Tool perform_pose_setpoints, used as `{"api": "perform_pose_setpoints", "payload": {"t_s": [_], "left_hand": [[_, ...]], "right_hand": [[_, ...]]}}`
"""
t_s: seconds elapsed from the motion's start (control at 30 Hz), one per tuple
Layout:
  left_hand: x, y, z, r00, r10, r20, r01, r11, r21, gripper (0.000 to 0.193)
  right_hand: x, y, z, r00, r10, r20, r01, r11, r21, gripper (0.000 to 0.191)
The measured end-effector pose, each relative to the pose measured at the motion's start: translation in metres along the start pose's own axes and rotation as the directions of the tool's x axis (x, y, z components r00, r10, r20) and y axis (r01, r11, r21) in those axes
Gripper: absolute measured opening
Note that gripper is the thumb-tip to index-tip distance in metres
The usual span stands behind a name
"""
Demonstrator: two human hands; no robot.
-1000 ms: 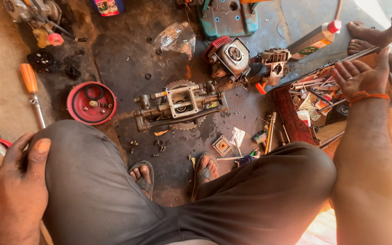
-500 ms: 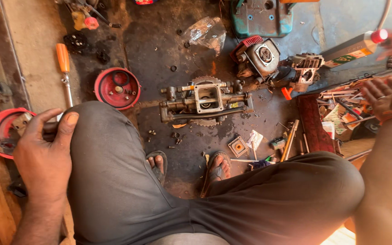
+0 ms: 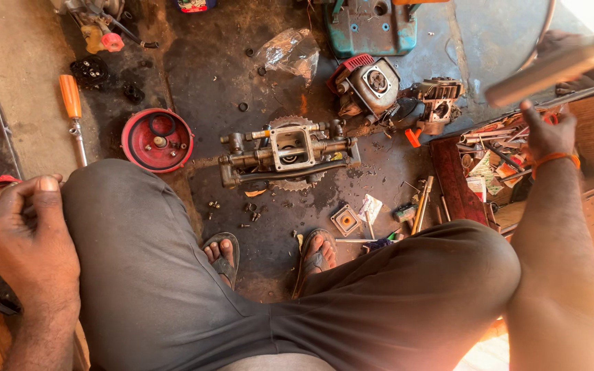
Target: The person sits on the floor and works on a small engine component. They use a wrench to tighten a bolt, then use a cloth to wipe the part. They pour liquid from a bottle into the engine part and continue to wipe and adjust it.
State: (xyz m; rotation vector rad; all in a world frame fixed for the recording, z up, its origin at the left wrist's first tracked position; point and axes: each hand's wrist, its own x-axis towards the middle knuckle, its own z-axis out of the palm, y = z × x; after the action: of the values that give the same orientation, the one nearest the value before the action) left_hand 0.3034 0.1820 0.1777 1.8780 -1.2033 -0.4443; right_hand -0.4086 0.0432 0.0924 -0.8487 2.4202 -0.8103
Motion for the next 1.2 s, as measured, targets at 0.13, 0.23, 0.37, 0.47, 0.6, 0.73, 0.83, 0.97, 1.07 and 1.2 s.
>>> {"api": "perform_pose_setpoints", "payload": {"t_s": [0.13,0.23,0.37,0.47,0.6,0.73,0.83,0.97,1.07,1.2], "left_hand": [[-0.002,-0.008,0.003,0.999,0.032,-0.008,-0.032,0.997,0.069,0.019],[-0.003,-0.012,0.006,0.999,0.032,-0.013,-0.030,0.996,0.083,0.019],[-0.007,-0.002,0.005,0.992,0.119,-0.045,-0.115,0.989,0.087,0.016],[-0.010,0.027,0.006,0.917,0.397,-0.038,-0.382,0.903,0.196,0.013],[-0.022,0.093,0.021,0.864,0.458,0.207,-0.481,0.874,0.073,0.031],[-0.048,0.175,0.072,0.701,0.665,0.257,-0.436,0.685,-0.583,0.067],[-0.094,0.224,0.096,0.675,0.717,0.172,-0.541,0.640,-0.547,0.091],[-0.126,0.240,0.111,0.720,0.660,0.215,-0.524,0.720,-0.456,0.082],[-0.120,0.228,0.110,0.675,0.644,0.360,-0.445,0.745,-0.497,0.054],[-0.085,0.194,0.094,0.381,0.843,0.380,-0.163,0.465,-0.870,0.038]], "right_hand": [[0.019,-0.015,0.009,0.936,-0.165,-0.312,0.237,0.949,0.208,0.121],[0.026,-0.019,0.010,0.911,-0.120,-0.394,0.274,0.891,0.362,0.098],[0.027,-0.024,-0.002,0.978,-0.060,-0.199,0.172,0.772,0.612,0.045],[0.023,-0.026,-0.014,1.000,0.001,-0.015,0.008,0.777,0.629,0.046],[-0.025,-0.019,-0.034,0.985,-0.116,0.128,0.013,0.789,0.614,0.047],[-0.146,0.015,-0.065,0.936,-0.239,0.260,0.040,0.804,0.593,0.049],[-0.243,0.025,-0.052,0.871,-0.328,0.365,0.042,0.791,0.611,0.050],[-0.344,0.016,0.003,0.709,-0.418,0.568,-0.026,0.789,0.614,0.052],[-0.377,0.005,0.030,0.604,-0.471,0.643,-0.040,0.788,0.614,0.053],[-0.374,-0.006,0.027,0.682,-0.530,0.503,0.030,0.708,0.705,0.055]]}}
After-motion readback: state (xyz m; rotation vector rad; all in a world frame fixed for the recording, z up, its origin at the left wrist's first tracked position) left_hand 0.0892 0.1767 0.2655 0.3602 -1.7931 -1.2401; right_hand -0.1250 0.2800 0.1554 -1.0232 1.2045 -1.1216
